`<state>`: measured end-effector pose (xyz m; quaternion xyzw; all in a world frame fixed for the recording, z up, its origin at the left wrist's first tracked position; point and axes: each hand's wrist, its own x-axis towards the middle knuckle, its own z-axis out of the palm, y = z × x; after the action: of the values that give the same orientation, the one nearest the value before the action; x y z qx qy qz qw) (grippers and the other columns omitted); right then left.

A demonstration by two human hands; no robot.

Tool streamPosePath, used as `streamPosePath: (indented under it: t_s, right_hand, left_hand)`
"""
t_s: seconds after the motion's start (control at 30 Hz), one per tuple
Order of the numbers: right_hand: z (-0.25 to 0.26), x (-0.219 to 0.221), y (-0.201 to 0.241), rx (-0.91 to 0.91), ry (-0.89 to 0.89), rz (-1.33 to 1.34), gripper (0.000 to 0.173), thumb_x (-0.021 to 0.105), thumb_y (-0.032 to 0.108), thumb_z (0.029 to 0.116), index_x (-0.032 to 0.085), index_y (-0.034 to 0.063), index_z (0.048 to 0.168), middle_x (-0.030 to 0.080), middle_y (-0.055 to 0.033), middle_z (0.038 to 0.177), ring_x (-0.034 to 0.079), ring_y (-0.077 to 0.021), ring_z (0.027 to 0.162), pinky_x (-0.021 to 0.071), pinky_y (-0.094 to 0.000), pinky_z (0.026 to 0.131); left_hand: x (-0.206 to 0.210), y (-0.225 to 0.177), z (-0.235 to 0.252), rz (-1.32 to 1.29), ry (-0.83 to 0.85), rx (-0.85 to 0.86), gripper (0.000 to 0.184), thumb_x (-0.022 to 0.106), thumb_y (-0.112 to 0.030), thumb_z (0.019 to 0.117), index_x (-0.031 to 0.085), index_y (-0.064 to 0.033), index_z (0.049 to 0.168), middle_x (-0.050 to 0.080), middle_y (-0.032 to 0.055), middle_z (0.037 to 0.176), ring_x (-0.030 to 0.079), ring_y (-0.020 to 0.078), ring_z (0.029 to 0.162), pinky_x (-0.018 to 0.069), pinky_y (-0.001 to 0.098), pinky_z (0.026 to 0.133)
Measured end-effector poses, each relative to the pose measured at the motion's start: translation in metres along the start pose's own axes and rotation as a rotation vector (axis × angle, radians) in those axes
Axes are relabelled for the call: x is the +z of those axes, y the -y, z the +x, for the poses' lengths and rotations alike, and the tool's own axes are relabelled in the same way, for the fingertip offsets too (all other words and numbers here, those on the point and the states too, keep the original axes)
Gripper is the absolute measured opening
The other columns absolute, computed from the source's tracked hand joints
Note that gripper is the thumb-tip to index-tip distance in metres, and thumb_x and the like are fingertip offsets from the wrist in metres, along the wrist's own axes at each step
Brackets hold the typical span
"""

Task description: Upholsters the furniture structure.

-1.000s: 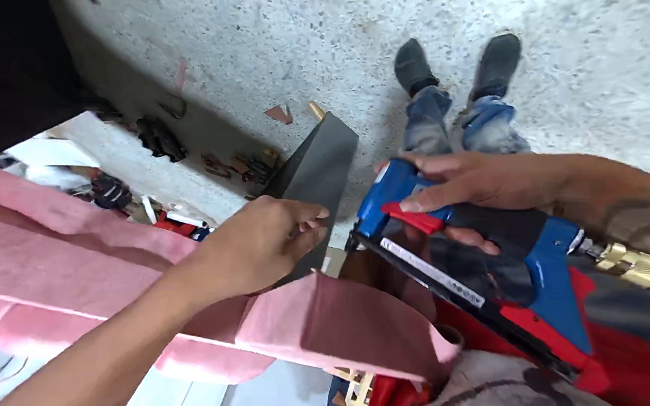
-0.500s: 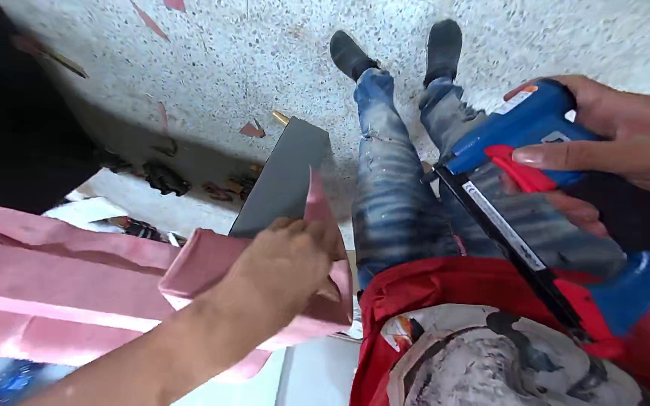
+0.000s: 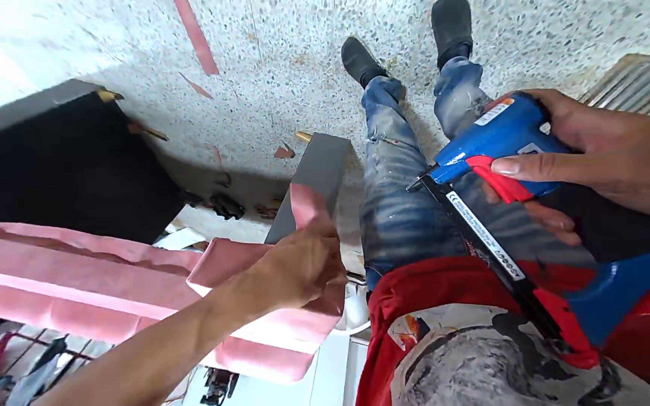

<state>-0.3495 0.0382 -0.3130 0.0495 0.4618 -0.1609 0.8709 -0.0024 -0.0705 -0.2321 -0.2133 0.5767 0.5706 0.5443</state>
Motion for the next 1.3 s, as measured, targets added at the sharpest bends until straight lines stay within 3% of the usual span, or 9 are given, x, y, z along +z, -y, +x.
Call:
streamPosePath:
  t_s: [0.17,0.33,0.4,0.53,0.73,0.87,0.97,1.07,1.3]
  right_hand:
    - [0.005,0.019,-0.007,-0.01,0.004,0.039,0.057,0.06,0.022,0.1038,0.028,0.0295,0.15,0.067,-0.0162,0.09,0.062,-0.0286,0.045,0.0566,-0.0444,0.037]
    - [0.019,0.029,-0.017,0.02,0.098,0.062,0.057,0.056,0.018,0.1045,0.026,0.029,0.151,0.067,-0.0208,0.096,0.062,-0.0318,0.046,0.0575,-0.0461,0.039]
    - [0.026,0.034,-0.018,0.07,0.156,0.065,0.059,0.057,0.017,0.1045,0.026,0.0304,0.153,0.068,-0.0208,0.095,0.063,-0.0314,0.047,0.0578,-0.0452,0.04]
    - [0.04,0.042,-0.017,0.195,0.288,0.072,0.063,0.06,0.018,0.1034,0.026,0.0294,0.154,0.068,-0.0196,0.089,0.061,-0.0274,0.045,0.0569,-0.0411,0.04]
    - [0.095,0.053,-0.035,0.436,0.519,0.009,0.048,0.059,0.027,0.1047,0.04,0.0218,0.148,0.069,-0.0173,0.089,0.061,-0.0209,0.047,0.0554,-0.0355,0.042]
    - [0.133,0.063,-0.033,0.497,0.584,-0.097,0.036,0.057,0.029,0.1047,0.05,0.0125,0.136,0.07,-0.0163,0.088,0.064,-0.0202,0.048,0.0566,-0.0339,0.043]
    - [0.147,0.078,-0.022,0.563,0.583,-0.186,0.031,0.058,0.027,0.1035,0.056,0.0095,0.129,0.07,-0.0152,0.084,0.063,-0.0195,0.048,0.0553,-0.0325,0.043]
    - [0.156,0.094,-0.013,0.636,0.606,-0.246,0.03,0.057,0.025,0.1033,0.056,0.0112,0.131,0.07,-0.0148,0.083,0.063,-0.0189,0.049,0.0558,-0.0329,0.046]
    - [0.169,0.112,-0.006,0.736,0.662,-0.321,0.033,0.055,0.022,0.1048,0.053,0.0108,0.136,0.069,-0.0151,0.083,0.063,-0.0179,0.05,0.0554,-0.0306,0.045]
  left_hand:
    - [0.026,0.01,0.01,0.076,-0.174,0.14,0.006,0.069,-0.02,0.0891,0.072,-0.0151,0.091,0.069,-0.0019,0.099,0.065,0.0156,0.101,0.0553,0.0384,0.09]
    - [0.04,0.012,0.019,0.112,-0.38,-0.014,0.024,0.066,-0.027,0.0954,0.07,-0.011,0.078,0.069,0.0026,0.08,0.07,0.0215,0.087,0.0587,0.045,0.076]
    - [0.037,0.007,0.023,0.089,-0.292,-0.11,0.029,0.066,-0.031,0.0965,0.069,-0.0116,0.075,0.066,0.003,0.073,0.069,0.0213,0.075,0.0567,0.0455,0.067]
    - [0.018,-0.001,0.032,-0.008,-0.016,-0.311,0.028,0.066,-0.035,0.0971,0.071,-0.013,0.082,0.069,0.0055,0.079,0.069,0.0238,0.082,0.0564,0.0492,0.073]
    - [-0.002,0.016,0.051,-0.156,0.323,-0.326,0.027,0.065,-0.037,0.0997,0.073,-0.0123,0.092,0.067,0.0064,0.08,0.066,0.0218,0.075,0.0551,0.049,0.069]
    - [0.009,0.045,0.056,-0.28,0.356,-0.176,0.026,0.069,-0.035,0.097,0.071,-0.0127,0.085,0.063,0.0017,0.071,0.06,0.0155,0.065,0.0504,0.042,0.061]
    - [0.013,0.043,0.053,-0.28,0.368,-0.17,0.027,0.07,-0.04,0.0966,0.073,-0.0133,0.093,0.069,0.0024,0.081,0.066,0.0168,0.075,0.0558,0.0447,0.071]
    - [0.011,0.033,0.049,-0.237,0.413,-0.154,0.026,0.069,-0.033,0.0974,0.071,-0.0095,0.106,0.07,0.0081,0.099,0.068,0.0233,0.095,0.055,0.0502,0.085]
    - [0.002,0.029,0.044,-0.242,0.489,-0.187,0.018,0.063,-0.02,0.098,0.066,-0.0033,0.104,0.066,0.0141,0.092,0.066,0.0296,0.089,0.0542,0.0536,0.076]
